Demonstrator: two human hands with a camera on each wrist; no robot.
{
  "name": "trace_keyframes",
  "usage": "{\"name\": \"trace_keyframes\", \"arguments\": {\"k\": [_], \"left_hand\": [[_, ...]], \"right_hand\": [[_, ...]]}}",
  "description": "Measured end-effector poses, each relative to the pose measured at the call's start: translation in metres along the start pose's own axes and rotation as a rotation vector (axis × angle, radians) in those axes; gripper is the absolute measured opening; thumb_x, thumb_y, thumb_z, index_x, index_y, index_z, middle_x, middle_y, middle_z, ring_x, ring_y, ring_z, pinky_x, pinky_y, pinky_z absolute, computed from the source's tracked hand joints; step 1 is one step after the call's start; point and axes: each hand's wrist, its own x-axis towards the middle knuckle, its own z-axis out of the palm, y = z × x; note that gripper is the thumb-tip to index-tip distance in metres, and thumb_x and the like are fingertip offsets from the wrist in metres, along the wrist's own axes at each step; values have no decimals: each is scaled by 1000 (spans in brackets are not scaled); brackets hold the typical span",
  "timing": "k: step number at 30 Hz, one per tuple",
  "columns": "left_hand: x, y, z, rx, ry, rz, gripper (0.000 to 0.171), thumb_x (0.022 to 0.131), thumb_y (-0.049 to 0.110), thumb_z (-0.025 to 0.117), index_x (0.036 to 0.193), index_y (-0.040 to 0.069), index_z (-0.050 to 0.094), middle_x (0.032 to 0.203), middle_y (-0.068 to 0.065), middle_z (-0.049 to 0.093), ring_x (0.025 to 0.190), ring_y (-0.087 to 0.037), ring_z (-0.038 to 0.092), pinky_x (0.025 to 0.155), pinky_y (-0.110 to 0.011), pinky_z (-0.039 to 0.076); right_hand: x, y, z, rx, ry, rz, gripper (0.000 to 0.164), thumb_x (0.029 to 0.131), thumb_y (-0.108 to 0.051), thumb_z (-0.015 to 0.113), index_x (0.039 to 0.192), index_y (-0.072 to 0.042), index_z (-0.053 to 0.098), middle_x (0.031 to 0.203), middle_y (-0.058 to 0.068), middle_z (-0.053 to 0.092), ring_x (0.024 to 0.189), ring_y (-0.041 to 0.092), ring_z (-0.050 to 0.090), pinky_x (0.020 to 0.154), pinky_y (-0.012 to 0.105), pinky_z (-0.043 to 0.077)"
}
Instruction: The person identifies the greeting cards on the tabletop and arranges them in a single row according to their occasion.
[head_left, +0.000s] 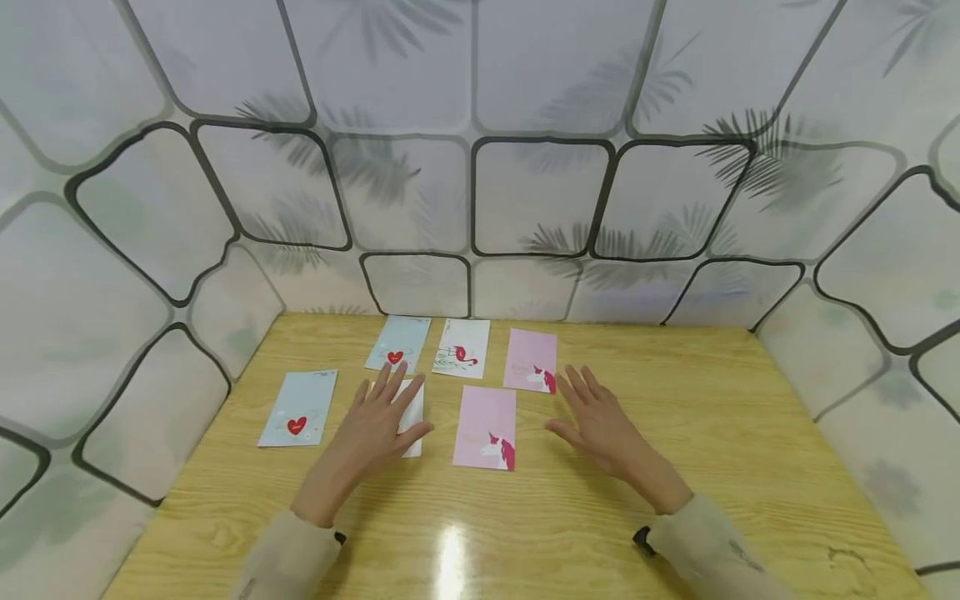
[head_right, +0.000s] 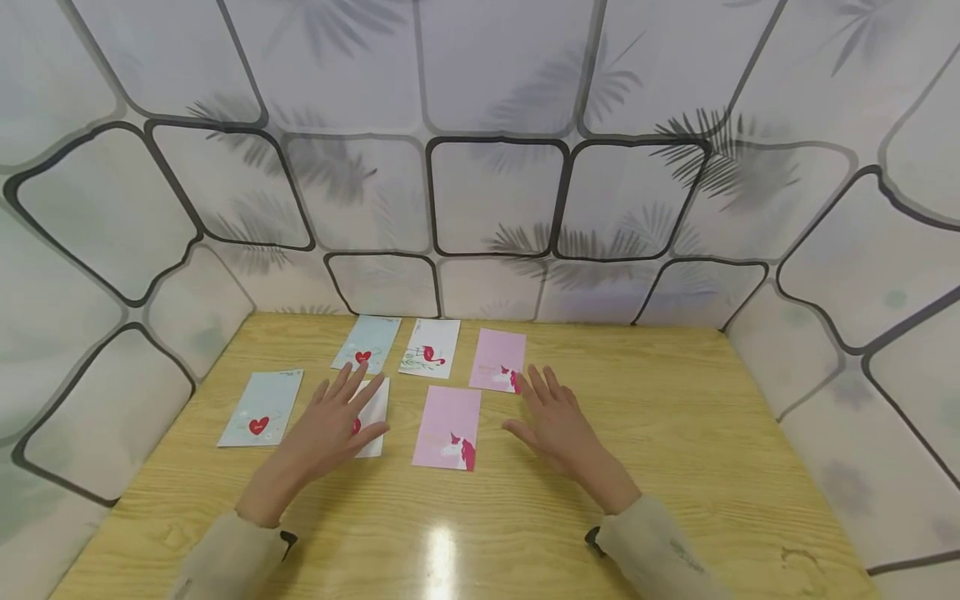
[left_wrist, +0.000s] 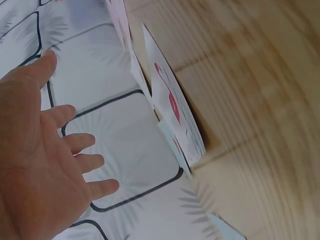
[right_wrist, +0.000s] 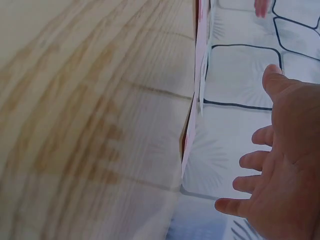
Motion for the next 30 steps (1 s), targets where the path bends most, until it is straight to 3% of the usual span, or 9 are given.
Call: {"name": "trace_keyframes", "arguments": {"k": [9, 23, 30], "left_hand": [[24, 13, 15, -27, -36, 39, 72, 102, 43, 64, 157, 3, 41, 162, -28, 32, 149, -49, 27, 115, -69, 26], [55, 23, 37, -4, -138, -13, 71, 103, 45, 61, 156, 2, 42, 162, -25, 34, 150, -46, 28, 117, -64, 28], [63, 32, 42, 28, -183, 10, 57, 101, 38, 68, 139, -2, 55, 153, -26, 46, 142, -45, 42, 115, -60, 35]], "right_hand": [[21, -12, 15, 24, -41, -24, 75, 104, -39, 61, 155, 9, 35, 160, 29, 33, 148, 50, 28, 114, 66, 31], [52, -29, 35, -41, -108, -18, 71, 103, -42, 62, 148, 10, 45, 149, 26, 48, 140, 44, 42, 119, 57, 30], [59, -34, 39, -58, -92, -71, 63, 102, -37, 66, 141, 11, 52, 139, 25, 56, 131, 41, 51, 118, 51, 33]]}}
